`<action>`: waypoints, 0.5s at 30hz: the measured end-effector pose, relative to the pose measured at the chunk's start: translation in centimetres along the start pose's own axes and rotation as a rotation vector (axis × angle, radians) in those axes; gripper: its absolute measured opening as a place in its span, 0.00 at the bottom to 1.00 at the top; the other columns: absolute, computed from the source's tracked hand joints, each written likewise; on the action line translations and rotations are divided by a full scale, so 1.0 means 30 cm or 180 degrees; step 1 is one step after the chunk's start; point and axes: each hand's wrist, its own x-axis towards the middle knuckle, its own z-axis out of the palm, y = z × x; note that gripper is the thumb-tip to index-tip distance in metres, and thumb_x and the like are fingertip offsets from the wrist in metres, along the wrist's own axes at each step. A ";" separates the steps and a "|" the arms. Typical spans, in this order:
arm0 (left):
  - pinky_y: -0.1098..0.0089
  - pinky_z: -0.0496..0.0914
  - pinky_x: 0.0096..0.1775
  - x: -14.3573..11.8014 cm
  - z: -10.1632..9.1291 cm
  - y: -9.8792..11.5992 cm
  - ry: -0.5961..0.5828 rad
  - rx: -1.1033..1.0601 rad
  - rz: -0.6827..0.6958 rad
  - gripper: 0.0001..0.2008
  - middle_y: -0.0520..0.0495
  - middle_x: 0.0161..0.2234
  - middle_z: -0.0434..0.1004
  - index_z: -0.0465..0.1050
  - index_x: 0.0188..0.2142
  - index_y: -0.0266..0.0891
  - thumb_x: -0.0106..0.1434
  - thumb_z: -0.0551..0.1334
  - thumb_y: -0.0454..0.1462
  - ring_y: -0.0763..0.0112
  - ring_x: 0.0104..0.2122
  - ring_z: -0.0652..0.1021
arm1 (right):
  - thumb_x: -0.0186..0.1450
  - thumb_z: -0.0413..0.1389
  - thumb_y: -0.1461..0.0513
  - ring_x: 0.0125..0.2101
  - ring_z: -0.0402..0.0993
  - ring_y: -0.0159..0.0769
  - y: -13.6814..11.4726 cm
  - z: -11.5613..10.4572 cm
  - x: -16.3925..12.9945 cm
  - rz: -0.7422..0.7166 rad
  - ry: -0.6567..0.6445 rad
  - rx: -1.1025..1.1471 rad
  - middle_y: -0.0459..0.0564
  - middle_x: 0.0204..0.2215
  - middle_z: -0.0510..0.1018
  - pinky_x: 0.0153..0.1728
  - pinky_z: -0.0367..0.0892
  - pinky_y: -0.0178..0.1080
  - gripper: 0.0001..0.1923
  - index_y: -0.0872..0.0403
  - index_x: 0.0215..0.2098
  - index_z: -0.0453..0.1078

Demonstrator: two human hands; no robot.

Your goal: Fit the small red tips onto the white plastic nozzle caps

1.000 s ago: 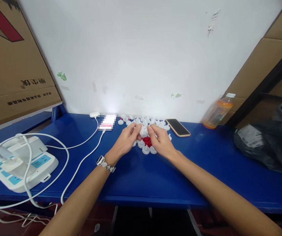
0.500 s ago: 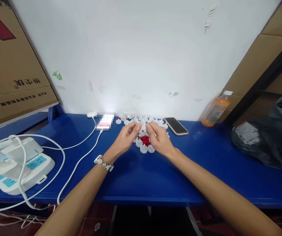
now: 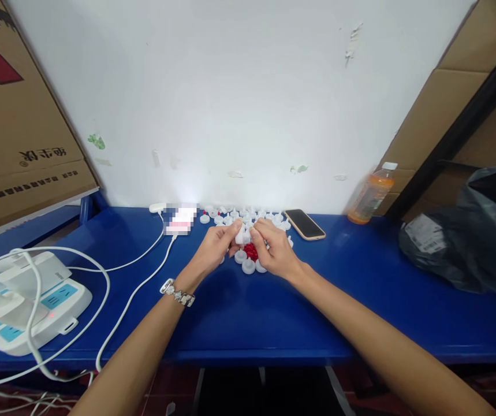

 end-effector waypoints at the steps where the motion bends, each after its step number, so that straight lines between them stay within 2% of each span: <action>1: 0.71 0.63 0.29 -0.006 -0.003 0.000 0.0016 0.0048 0.0140 0.25 0.51 0.22 0.67 0.68 0.27 0.37 0.68 0.54 0.55 0.74 0.23 0.68 | 0.74 0.40 0.56 0.28 0.59 0.36 0.003 -0.003 -0.001 0.0106 0.0020 0.0025 0.45 0.22 0.59 0.33 0.57 0.42 0.19 0.50 0.25 0.51; 3: 0.71 0.67 0.34 -0.017 -0.006 -0.002 0.0013 0.0078 0.0407 0.19 0.48 0.33 0.73 0.71 0.44 0.39 0.66 0.60 0.52 0.72 0.31 0.73 | 0.74 0.41 0.54 0.27 0.60 0.35 0.009 -0.007 -0.004 0.0395 0.0046 0.0134 0.45 0.23 0.60 0.32 0.57 0.41 0.19 0.50 0.26 0.52; 4: 0.71 0.68 0.35 -0.020 -0.006 -0.004 -0.0024 0.0078 0.0484 0.20 0.48 0.37 0.73 0.68 0.50 0.41 0.64 0.63 0.50 0.72 0.33 0.73 | 0.74 0.41 0.54 0.26 0.59 0.34 0.011 -0.008 -0.005 0.0527 0.0045 0.0197 0.44 0.23 0.60 0.31 0.57 0.40 0.19 0.50 0.26 0.53; 6: 0.72 0.67 0.35 -0.022 -0.002 -0.008 -0.0099 0.0061 0.0525 0.22 0.48 0.38 0.72 0.66 0.52 0.42 0.63 0.66 0.47 0.73 0.34 0.72 | 0.74 0.41 0.53 0.25 0.60 0.34 0.014 -0.009 -0.007 0.0681 0.0015 0.0271 0.44 0.22 0.60 0.30 0.56 0.40 0.20 0.50 0.26 0.54; 10: 0.73 0.63 0.30 -0.007 0.015 -0.013 -0.0004 -0.0096 0.0407 0.16 0.53 0.27 0.66 0.68 0.40 0.38 0.66 0.62 0.50 0.76 0.27 0.67 | 0.74 0.41 0.53 0.27 0.60 0.35 0.015 -0.002 -0.004 0.0528 0.0030 0.0157 0.45 0.23 0.60 0.32 0.57 0.40 0.20 0.50 0.26 0.53; 13: 0.72 0.57 0.26 0.005 0.028 -0.012 0.0050 -0.0344 0.0125 0.23 0.56 0.20 0.57 0.63 0.26 0.38 0.65 0.60 0.54 0.78 0.21 0.60 | 0.74 0.40 0.55 0.29 0.59 0.37 0.012 0.003 0.001 0.0164 -0.0023 -0.0004 0.45 0.22 0.59 0.34 0.57 0.42 0.19 0.50 0.25 0.50; 15: 0.71 0.54 0.23 0.009 0.021 -0.010 0.0099 -0.0446 -0.0158 0.28 0.58 0.15 0.52 0.57 0.20 0.39 0.64 0.58 0.56 0.79 0.17 0.57 | 0.74 0.40 0.57 0.30 0.59 0.38 0.011 -0.001 0.003 -0.0051 -0.0098 -0.0090 0.46 0.22 0.58 0.35 0.57 0.43 0.19 0.49 0.25 0.49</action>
